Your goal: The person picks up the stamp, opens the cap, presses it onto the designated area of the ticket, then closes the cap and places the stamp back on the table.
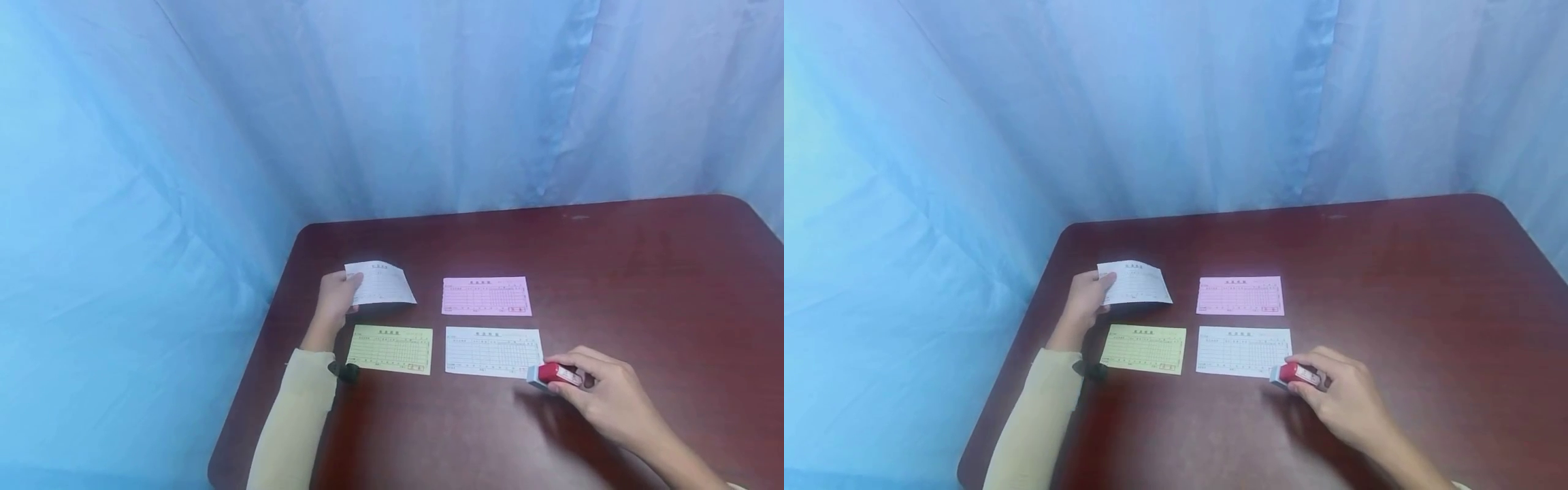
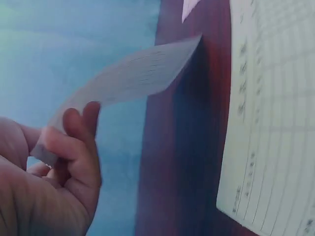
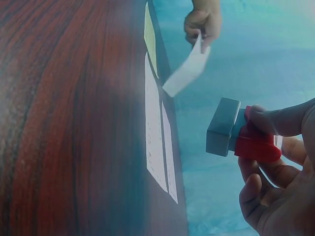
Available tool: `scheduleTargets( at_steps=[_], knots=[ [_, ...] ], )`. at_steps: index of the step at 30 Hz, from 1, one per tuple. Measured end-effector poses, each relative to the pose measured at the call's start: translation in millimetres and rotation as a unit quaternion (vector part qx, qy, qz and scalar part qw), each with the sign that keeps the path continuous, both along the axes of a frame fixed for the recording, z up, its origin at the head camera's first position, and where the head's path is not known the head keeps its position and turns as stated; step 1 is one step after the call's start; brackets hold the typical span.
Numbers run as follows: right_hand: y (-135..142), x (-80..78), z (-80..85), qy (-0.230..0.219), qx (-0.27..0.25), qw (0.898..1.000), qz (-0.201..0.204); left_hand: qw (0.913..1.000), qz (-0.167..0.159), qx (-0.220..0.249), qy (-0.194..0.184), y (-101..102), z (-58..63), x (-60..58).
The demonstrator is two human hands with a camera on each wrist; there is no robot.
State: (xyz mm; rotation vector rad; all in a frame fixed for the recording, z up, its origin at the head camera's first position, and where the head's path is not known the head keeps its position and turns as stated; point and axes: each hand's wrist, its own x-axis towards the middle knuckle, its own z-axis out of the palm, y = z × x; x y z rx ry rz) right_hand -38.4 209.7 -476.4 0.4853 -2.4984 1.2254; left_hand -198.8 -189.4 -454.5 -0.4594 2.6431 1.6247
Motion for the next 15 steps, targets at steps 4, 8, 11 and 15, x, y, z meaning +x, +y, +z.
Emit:
scheduleTargets(
  at_steps=[4,8,11,15],
  knots=[
    [1.3,-2.2,1.6,0.004,0.003,1.000,-0.002,0.9498,-0.071,-0.270,0.141,20.1,12.0,11.2],
    [1.6,-3.3,1.9,0.009,0.006,1.000,-0.004,0.8238,-0.096,-0.482,0.283,35.6,28.2,18.9],
    [2.5,-1.0,0.7,0.010,0.005,1.000,-0.003,0.8369,-0.112,-0.438,0.308,43.6,35.9,26.9],
    [3.7,0.5,-0.1,0.011,0.007,1.000,-0.005,0.9384,-0.121,-0.231,0.226,53.0,41.4,42.2]
  ],
)
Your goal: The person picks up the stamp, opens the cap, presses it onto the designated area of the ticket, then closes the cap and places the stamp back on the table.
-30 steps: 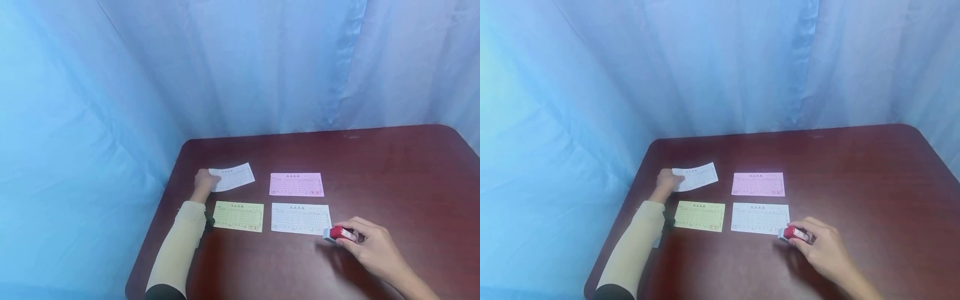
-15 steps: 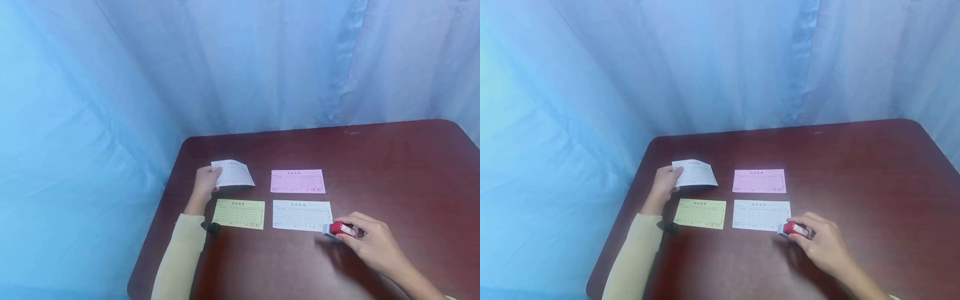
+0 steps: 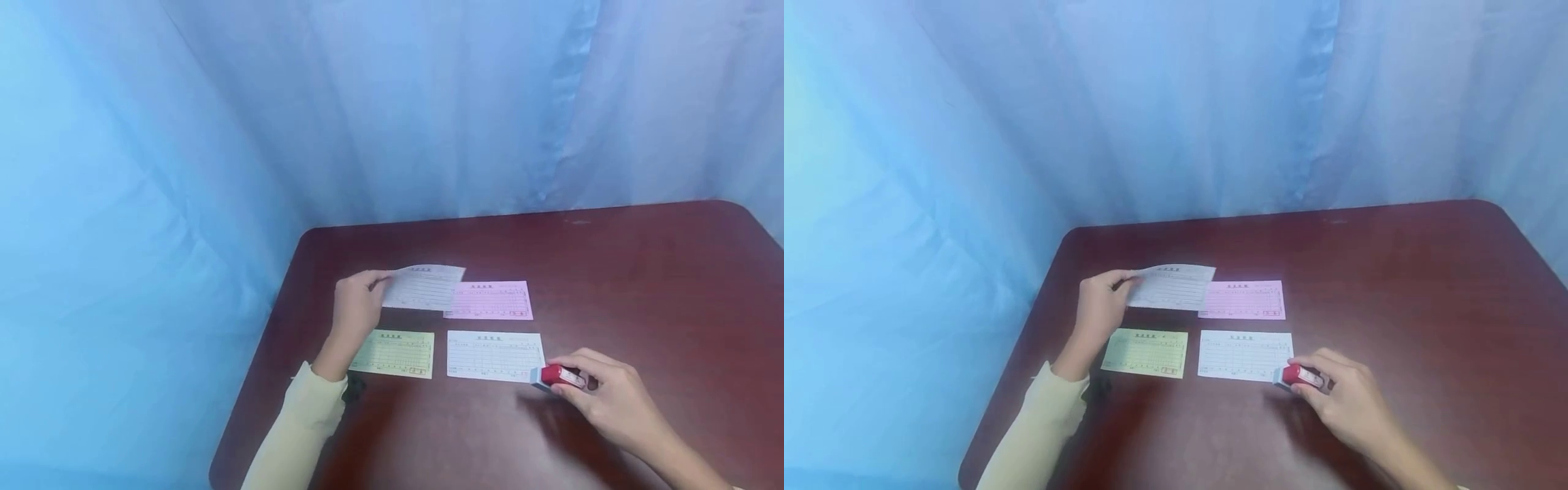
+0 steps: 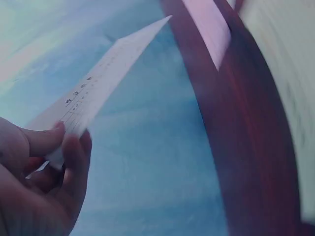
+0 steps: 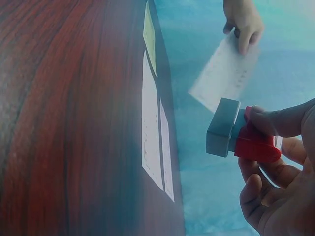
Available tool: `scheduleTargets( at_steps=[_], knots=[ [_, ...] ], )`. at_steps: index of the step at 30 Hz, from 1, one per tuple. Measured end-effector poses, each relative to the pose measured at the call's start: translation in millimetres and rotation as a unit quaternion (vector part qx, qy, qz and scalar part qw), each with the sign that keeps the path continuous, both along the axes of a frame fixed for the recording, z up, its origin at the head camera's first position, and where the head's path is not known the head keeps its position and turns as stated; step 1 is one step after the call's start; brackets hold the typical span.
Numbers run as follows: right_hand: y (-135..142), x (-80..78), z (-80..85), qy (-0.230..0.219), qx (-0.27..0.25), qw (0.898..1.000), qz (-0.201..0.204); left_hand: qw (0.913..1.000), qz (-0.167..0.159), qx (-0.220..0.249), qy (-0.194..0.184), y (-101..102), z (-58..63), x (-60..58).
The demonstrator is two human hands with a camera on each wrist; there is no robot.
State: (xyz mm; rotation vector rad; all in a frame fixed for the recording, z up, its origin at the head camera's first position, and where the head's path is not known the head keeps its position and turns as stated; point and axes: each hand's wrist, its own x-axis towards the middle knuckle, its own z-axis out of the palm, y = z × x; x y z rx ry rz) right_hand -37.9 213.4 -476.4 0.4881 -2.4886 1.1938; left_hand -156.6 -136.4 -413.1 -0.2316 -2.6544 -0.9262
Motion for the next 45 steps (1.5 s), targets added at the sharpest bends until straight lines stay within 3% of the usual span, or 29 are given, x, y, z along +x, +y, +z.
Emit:
scheduleTargets(
  at_steps=[2,4,6,8,14,18,20,22,24,27,31,36,45],
  knots=[
    [0.3,-0.9,0.9,0.000,-0.001,1.000,-0.003,0.9894,-0.003,0.117,-0.086,5.0,-2.2,7.7],
    [0.6,-1.8,2.9,0.002,-0.004,1.000,-0.008,0.9637,-0.004,0.209,-0.166,11.1,-10.0,16.4],
    [1.5,-2.0,5.9,0.004,-0.007,1.000,-0.013,0.9390,-0.016,0.259,-0.225,18.7,-23.5,26.6],
    [2.9,-1.7,10.1,0.007,-0.009,1.000,-0.016,0.9197,-0.028,0.287,-0.266,27.2,-38.8,38.9],
    [7.6,2.2,22.9,0.023,-0.031,0.999,0.004,0.8839,-0.039,0.327,-0.332,44.2,-79.9,76.9],
    [7.7,6.9,23.2,0.027,-0.031,0.999,0.031,0.8640,-0.048,0.343,-0.365,51.3,-94.6,101.8],
    [7.0,9.1,20.7,0.031,-0.019,0.998,0.056,0.8585,-0.052,0.345,-0.375,53.8,-99.2,112.3],
    [5.8,11.2,16.5,0.036,-0.014,0.996,0.085,0.8594,-0.052,0.340,-0.379,55.5,-102.3,120.0],
    [3.6,13.8,11.8,0.034,-0.009,0.994,0.106,0.8658,-0.046,0.327,-0.376,56.9,-104.1,124.3],
    [-1.6,19.3,3.2,0.022,0.012,0.994,0.110,0.8796,-0.028,0.301,-0.367,58.2,-104.8,126.9],
    [-10.7,27.2,-8.8,0.019,0.052,0.994,0.098,0.8894,-0.016,0.281,-0.360,58.1,-104.2,129.2],
    [-22.9,30.9,-20.9,0.026,0.052,0.992,0.115,0.8961,-0.018,0.267,-0.354,57.5,-105.8,129.4],
    [-31.6,31.3,-37.9,0.038,0.054,0.985,0.157,0.9008,-0.025,0.264,-0.344,58.0,-107.5,129.8]
  ],
)
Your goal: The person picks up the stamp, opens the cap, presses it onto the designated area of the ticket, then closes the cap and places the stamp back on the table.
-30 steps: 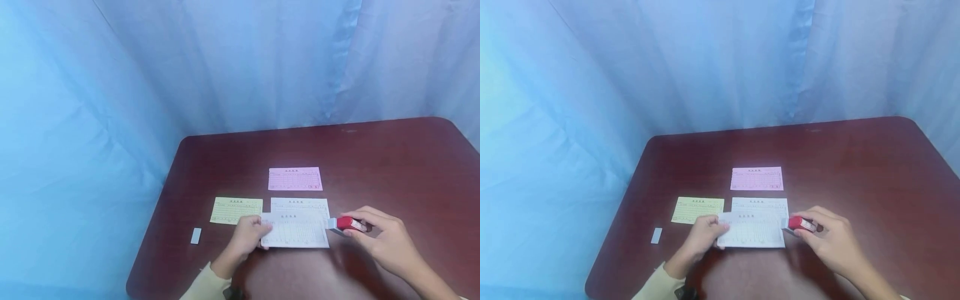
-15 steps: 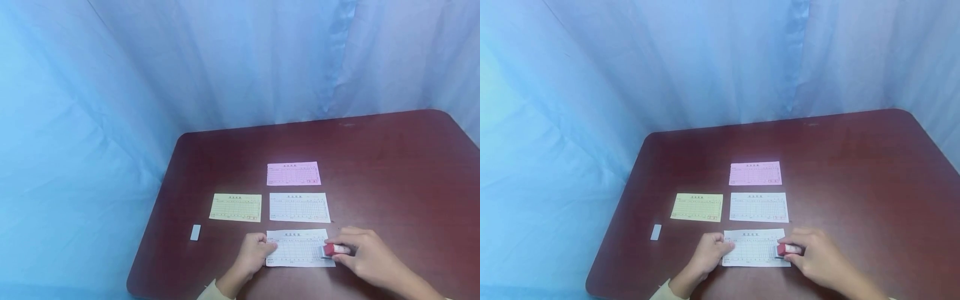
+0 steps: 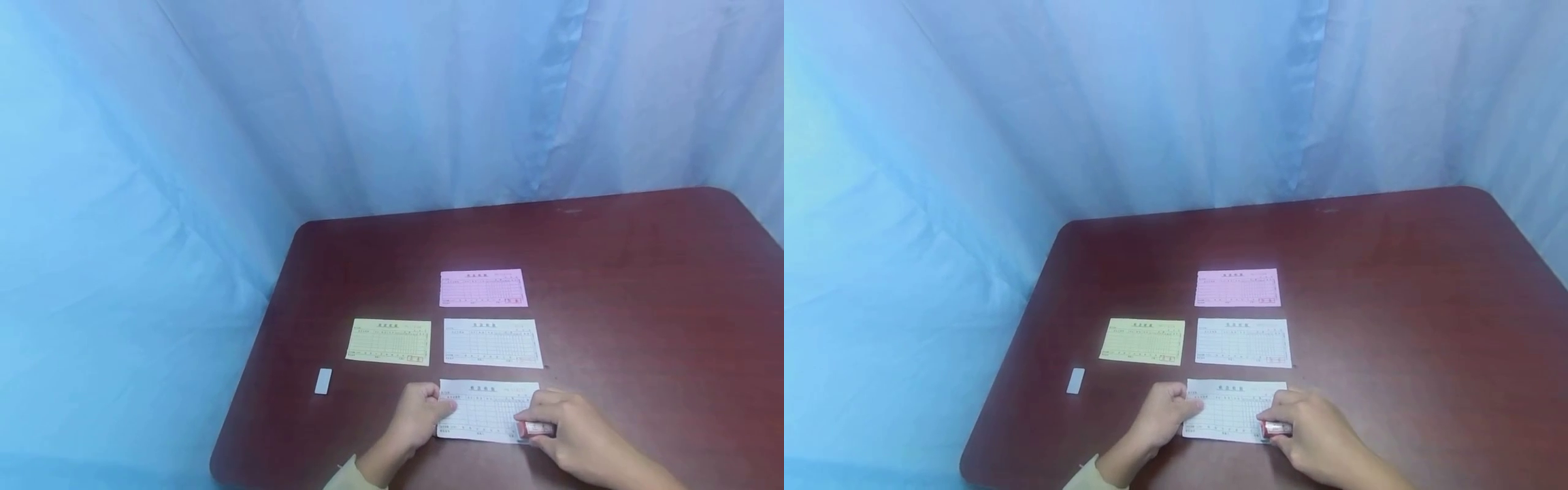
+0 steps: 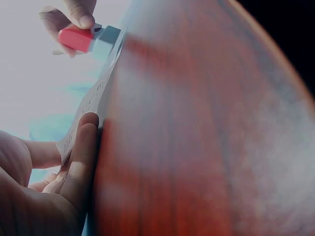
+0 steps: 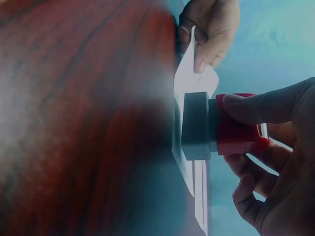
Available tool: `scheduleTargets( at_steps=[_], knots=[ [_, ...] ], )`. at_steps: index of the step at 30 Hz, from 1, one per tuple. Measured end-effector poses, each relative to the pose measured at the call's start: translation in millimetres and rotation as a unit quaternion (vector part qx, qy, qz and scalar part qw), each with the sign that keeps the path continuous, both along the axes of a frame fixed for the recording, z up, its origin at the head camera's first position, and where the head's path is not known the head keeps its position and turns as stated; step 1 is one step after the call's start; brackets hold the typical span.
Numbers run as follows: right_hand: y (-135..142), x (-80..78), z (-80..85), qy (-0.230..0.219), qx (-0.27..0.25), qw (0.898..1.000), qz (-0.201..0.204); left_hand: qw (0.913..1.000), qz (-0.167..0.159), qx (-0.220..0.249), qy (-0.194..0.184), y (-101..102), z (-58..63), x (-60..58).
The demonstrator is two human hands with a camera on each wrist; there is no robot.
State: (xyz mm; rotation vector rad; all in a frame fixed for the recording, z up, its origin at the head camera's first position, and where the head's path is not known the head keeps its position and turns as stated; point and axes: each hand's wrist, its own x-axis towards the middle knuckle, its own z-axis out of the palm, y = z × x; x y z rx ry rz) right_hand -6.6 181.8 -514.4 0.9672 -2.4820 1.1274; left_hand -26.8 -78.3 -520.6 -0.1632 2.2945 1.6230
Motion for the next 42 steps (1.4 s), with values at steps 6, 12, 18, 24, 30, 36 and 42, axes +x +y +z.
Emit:
scheduleTargets(
  at_steps=[6,12,18,24,30,36,42],
  knots=[
    [1.4,0.8,-3.3,0.009,0.024,1.000,-0.014,1.0000,-0.003,0.004,0.000,1.4,1.9,-1.7],
    [-1.0,1.4,-3.4,0.016,0.028,0.999,-0.014,1.0000,-0.002,0.008,-0.004,0.5,1.4,-0.9],
    [-2.2,3.6,-4.1,0.008,0.026,1.000,-0.015,0.9998,-0.005,0.017,-0.005,0.6,0.2,-0.3],
    [-3.2,4.8,-5.4,0.002,0.031,0.999,-0.025,0.9998,-0.007,0.016,-0.008,-0.3,-1.0,-1.5],
    [-4.9,3.6,-5.3,-0.002,0.034,0.999,-0.028,0.9998,-0.007,0.018,-0.007,-0.5,-1.0,-2.4],
    [-5.3,3.2,-5.1,0.000,0.034,0.999,-0.028,0.9990,-0.040,0.016,-0.014,-3.7,5.5,-2.3],
    [-1.1,-0.1,-1.6,-0.049,0.025,0.999,0.002,0.9933,-0.105,0.013,-0.045,-14.6,14.3,-1.6]
  ],
)
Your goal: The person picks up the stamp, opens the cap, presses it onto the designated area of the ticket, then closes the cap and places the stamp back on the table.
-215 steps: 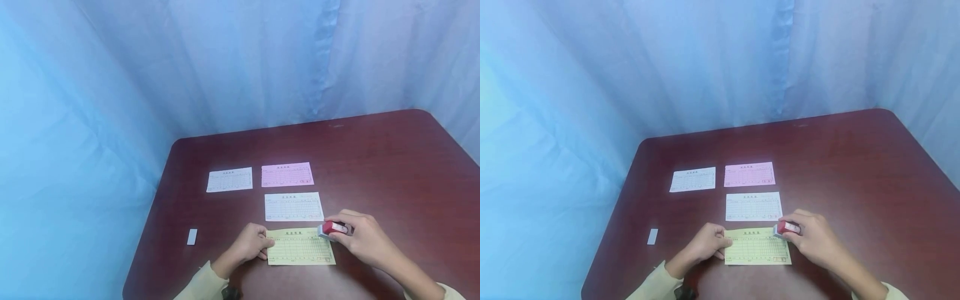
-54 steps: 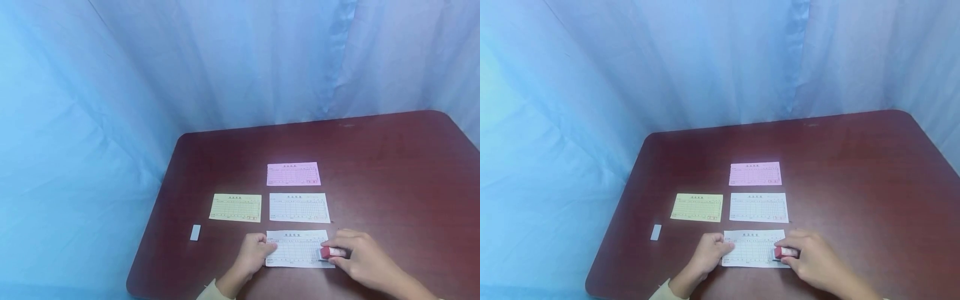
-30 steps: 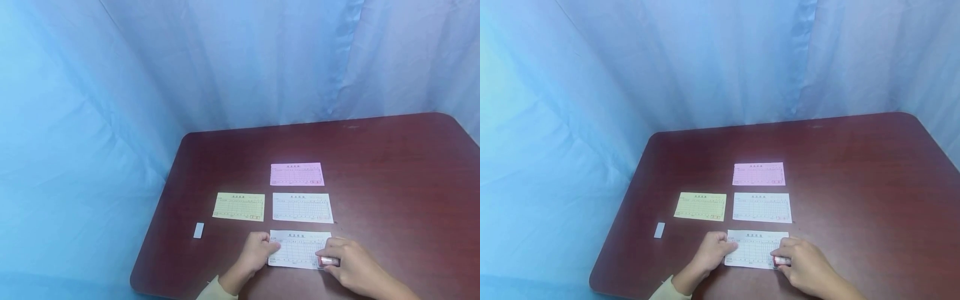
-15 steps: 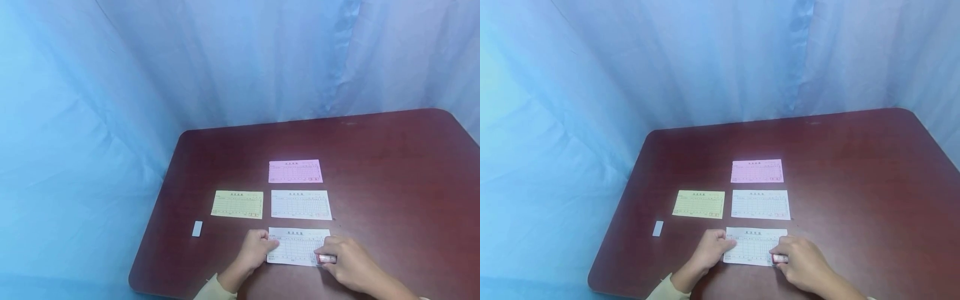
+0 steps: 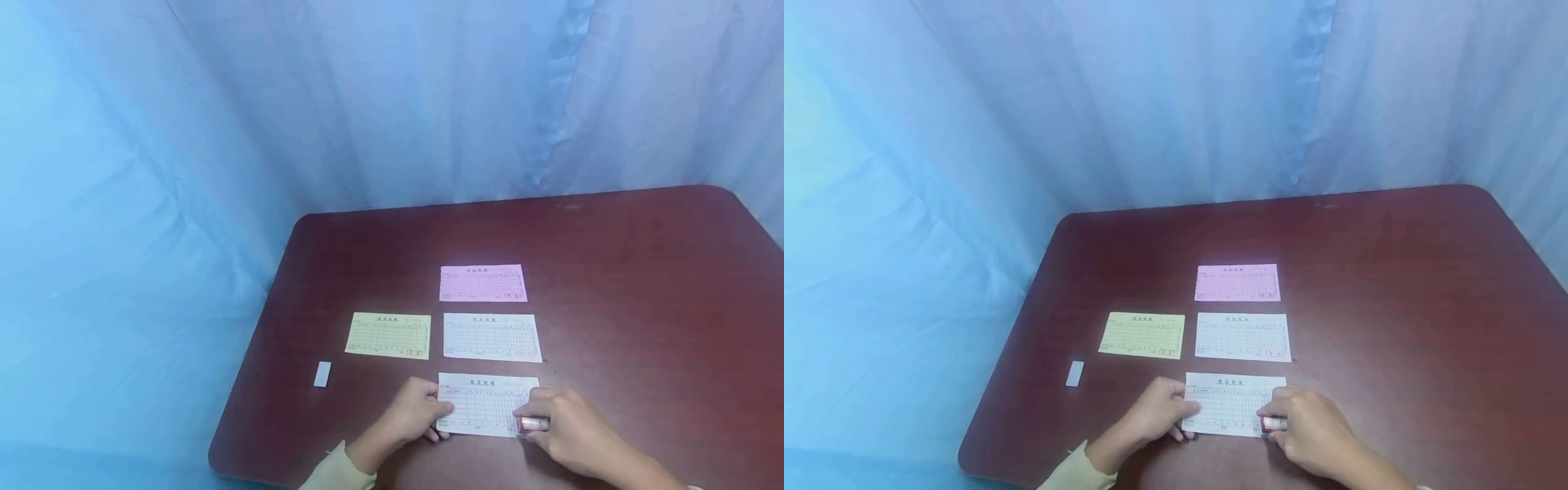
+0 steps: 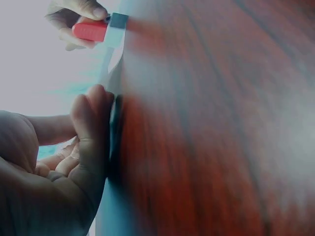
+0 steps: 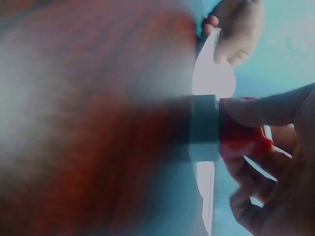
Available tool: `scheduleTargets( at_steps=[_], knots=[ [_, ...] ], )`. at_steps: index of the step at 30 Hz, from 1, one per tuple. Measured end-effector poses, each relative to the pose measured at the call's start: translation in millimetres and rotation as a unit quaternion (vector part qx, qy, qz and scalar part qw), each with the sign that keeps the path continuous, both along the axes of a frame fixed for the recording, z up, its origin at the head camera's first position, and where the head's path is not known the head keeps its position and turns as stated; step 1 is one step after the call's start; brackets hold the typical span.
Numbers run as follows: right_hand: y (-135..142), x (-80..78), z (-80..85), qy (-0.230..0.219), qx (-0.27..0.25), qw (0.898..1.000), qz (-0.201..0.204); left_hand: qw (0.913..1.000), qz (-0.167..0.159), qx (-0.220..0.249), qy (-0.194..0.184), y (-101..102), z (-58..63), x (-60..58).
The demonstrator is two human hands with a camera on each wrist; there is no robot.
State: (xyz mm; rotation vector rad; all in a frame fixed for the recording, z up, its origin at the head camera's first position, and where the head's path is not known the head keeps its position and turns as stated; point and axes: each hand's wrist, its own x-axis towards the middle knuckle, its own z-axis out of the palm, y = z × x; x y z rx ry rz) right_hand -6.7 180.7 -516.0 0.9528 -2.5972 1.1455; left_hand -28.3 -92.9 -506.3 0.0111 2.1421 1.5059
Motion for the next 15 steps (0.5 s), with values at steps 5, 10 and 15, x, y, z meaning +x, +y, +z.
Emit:
scheduleTargets(
  at_steps=[5,10,15],
  knots=[
    [10.7,-14.4,27.4,-0.124,-0.058,0.991,-0.010,0.9998,0.013,0.011,-0.006,-7.0,0.7,-0.1],
    [23.6,-22.7,50.5,-0.072,-0.096,0.988,-0.097,0.9993,0.023,0.026,-0.013,-6.8,-1.6,-1.5],
    [31.8,-16.5,51.9,-0.034,-0.090,0.984,-0.151,0.9996,0.008,0.024,-0.015,-6.3,-0.7,-9.7]
  ],
)
